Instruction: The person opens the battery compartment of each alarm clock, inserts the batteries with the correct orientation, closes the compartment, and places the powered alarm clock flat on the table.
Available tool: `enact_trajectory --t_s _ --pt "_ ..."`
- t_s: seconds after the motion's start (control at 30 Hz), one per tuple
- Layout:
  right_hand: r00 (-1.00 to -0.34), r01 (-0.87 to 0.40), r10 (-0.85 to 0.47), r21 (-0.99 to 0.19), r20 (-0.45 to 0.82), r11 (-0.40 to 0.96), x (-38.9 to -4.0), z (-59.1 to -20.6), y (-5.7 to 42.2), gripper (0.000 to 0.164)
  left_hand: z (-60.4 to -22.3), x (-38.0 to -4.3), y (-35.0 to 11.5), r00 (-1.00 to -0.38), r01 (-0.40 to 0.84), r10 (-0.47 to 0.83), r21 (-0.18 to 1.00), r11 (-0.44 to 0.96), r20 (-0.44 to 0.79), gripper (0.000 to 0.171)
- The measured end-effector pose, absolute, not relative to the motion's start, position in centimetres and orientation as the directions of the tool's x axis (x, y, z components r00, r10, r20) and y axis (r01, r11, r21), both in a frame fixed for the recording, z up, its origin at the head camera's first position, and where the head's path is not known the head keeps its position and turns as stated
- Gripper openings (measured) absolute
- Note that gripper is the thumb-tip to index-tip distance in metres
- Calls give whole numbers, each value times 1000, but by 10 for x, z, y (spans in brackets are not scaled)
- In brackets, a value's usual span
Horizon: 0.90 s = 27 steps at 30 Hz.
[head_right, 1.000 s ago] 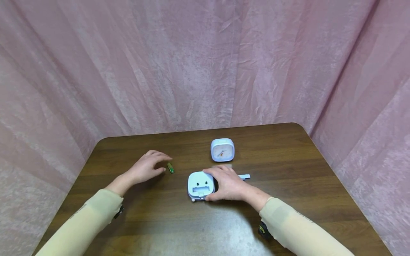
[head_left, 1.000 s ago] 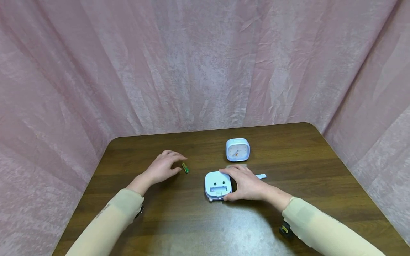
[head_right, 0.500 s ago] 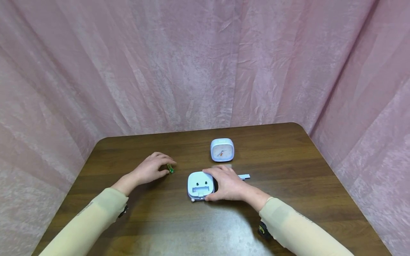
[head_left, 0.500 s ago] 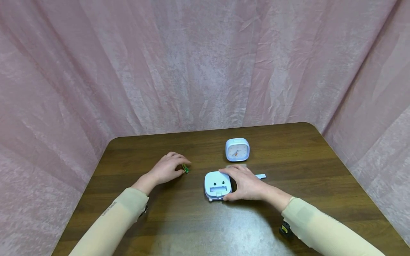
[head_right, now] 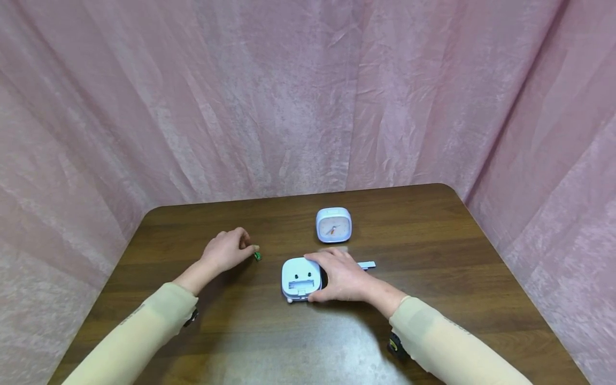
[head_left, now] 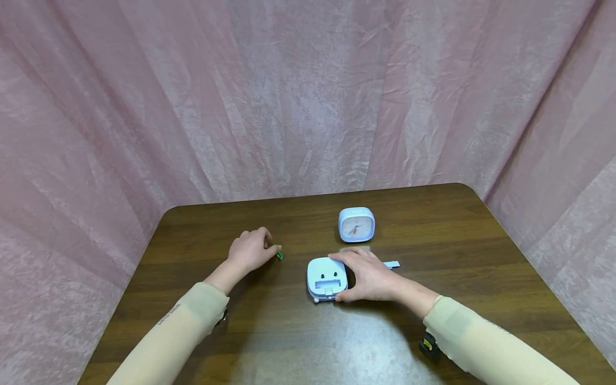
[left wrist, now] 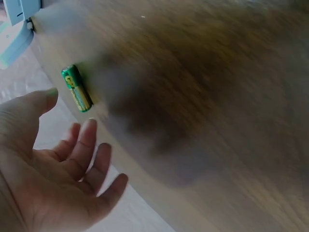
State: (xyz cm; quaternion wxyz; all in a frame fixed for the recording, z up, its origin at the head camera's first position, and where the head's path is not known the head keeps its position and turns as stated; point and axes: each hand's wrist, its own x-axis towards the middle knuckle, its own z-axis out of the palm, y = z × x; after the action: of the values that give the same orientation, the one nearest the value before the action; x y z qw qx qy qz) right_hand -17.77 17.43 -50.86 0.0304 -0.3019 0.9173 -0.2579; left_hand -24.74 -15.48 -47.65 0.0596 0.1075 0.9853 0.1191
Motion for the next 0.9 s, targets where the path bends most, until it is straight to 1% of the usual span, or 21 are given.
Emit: enact_trajectory --t_s 0.13,0.3,0.5,0.9 --pt "-814 -540 -572 -487 98 686 -178 -509 174 94 -476 -248 -149 -976 122 157 224 967 -148 46" --pt "-818 -535 -569 -487 91 691 -178 -509 174 93 -478 -251 -145 -975 85 122 198 977 -185 47" --pt "-819 -531 -567 -488 86 693 -178 -509 175 93 -480 -254 -142 -975 101 128 154 983 -182 42" --pt "-817 -534 -571 -484 85 693 -178 -510 175 93 -480 -253 -140 -974 136 157 135 982 -165 28"
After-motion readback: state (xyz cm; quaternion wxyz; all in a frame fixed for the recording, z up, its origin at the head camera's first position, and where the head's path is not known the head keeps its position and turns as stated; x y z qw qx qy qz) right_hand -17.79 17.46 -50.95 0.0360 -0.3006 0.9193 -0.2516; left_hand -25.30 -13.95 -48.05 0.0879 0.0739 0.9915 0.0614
